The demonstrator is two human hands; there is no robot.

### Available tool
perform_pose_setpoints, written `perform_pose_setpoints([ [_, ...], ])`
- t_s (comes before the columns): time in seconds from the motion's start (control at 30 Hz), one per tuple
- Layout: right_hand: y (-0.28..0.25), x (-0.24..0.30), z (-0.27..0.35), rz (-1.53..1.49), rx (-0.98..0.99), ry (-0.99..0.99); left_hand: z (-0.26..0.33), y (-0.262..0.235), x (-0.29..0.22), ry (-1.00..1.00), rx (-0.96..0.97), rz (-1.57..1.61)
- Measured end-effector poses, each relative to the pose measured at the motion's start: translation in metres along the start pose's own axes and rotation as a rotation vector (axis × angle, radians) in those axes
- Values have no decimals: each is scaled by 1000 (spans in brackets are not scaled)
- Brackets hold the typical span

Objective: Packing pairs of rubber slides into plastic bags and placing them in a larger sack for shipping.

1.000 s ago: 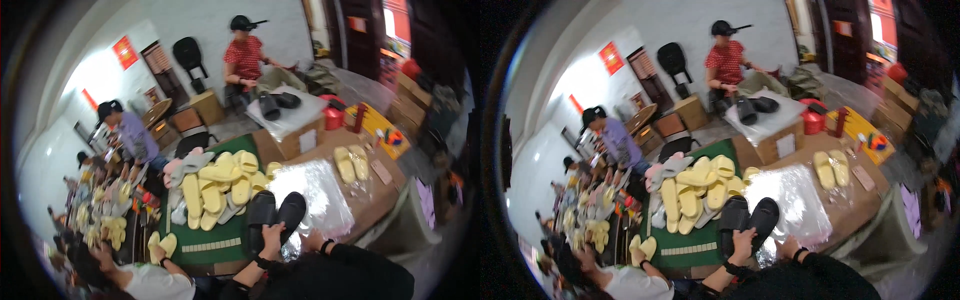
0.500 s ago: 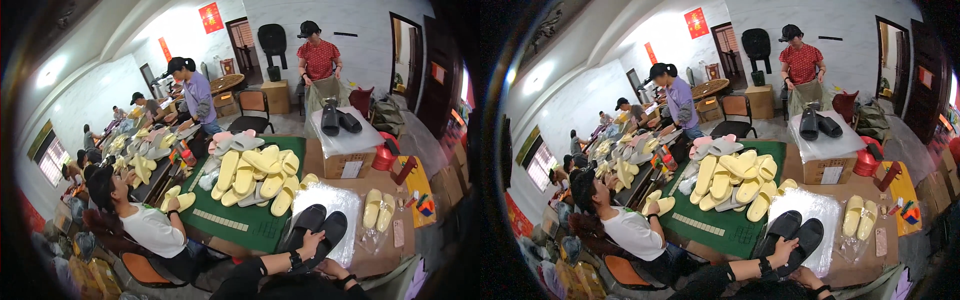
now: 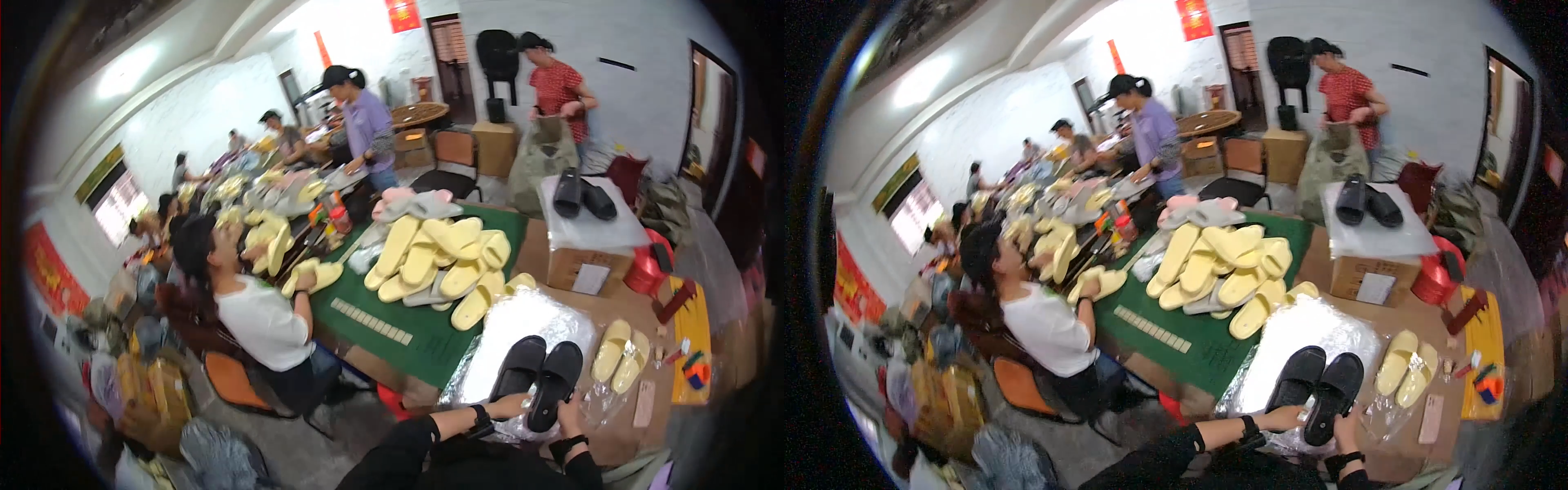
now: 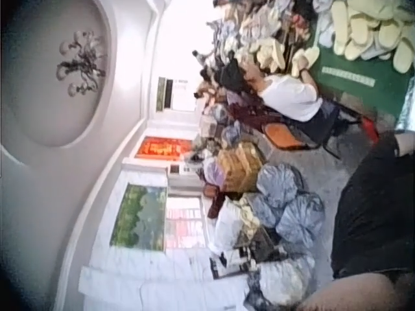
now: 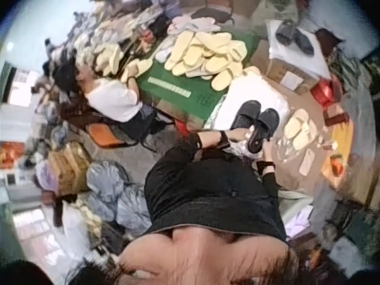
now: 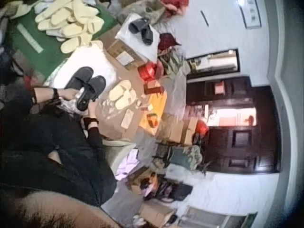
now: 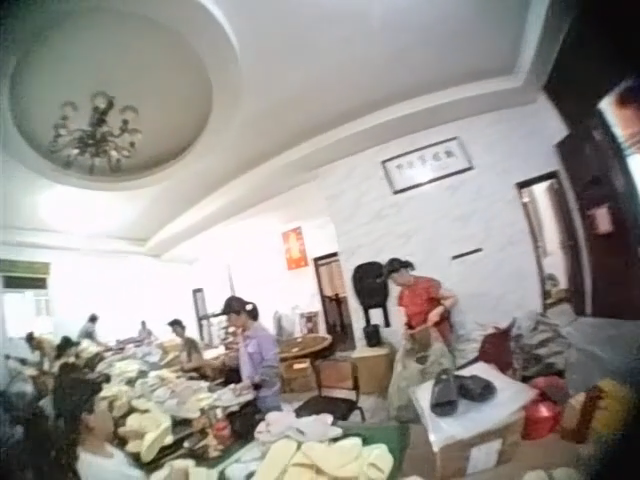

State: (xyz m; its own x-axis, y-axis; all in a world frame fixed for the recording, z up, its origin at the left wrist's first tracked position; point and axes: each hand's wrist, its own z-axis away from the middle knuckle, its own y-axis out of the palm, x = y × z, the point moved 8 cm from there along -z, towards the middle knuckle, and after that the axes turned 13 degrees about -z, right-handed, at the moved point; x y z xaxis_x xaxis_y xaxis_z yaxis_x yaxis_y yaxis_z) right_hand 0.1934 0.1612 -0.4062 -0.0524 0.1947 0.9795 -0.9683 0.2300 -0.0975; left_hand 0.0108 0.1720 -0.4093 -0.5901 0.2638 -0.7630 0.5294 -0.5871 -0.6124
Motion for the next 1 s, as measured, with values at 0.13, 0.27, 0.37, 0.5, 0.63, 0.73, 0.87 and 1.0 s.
perform_pose_setpoints([
  [0.13, 2, 66, 32, 267, -81, 74, 48, -15, -23, -131, -38, -588],
  [0.27, -1, 47, 19, 186, -243, -211, 62, -22, -4, -219, -323, -686],
  [0.37, 20, 63, 20, 61, -147, -156, 77, -32, -1, -264, -267, -727],
  [0.5, 39, 74, 19, 605, -127, -491, 77, -11, 24, -279, -236, -653],
  [0.63, 76, 56, 4, 450, 248, -395, 92, -16, -8, -261, -215, -678],
  [0.73, 104, 42, -3, 770, 323, -395, 80, 5, 2, -143, -340, -737],
  [0.87, 128, 39, -20, 919, 351, -318, 82, 21, -7, 4, -326, -743],
  [1.0, 135, 44, -35, 996, 358, -130, 82, 33, 9, -77, -192, -664],
])
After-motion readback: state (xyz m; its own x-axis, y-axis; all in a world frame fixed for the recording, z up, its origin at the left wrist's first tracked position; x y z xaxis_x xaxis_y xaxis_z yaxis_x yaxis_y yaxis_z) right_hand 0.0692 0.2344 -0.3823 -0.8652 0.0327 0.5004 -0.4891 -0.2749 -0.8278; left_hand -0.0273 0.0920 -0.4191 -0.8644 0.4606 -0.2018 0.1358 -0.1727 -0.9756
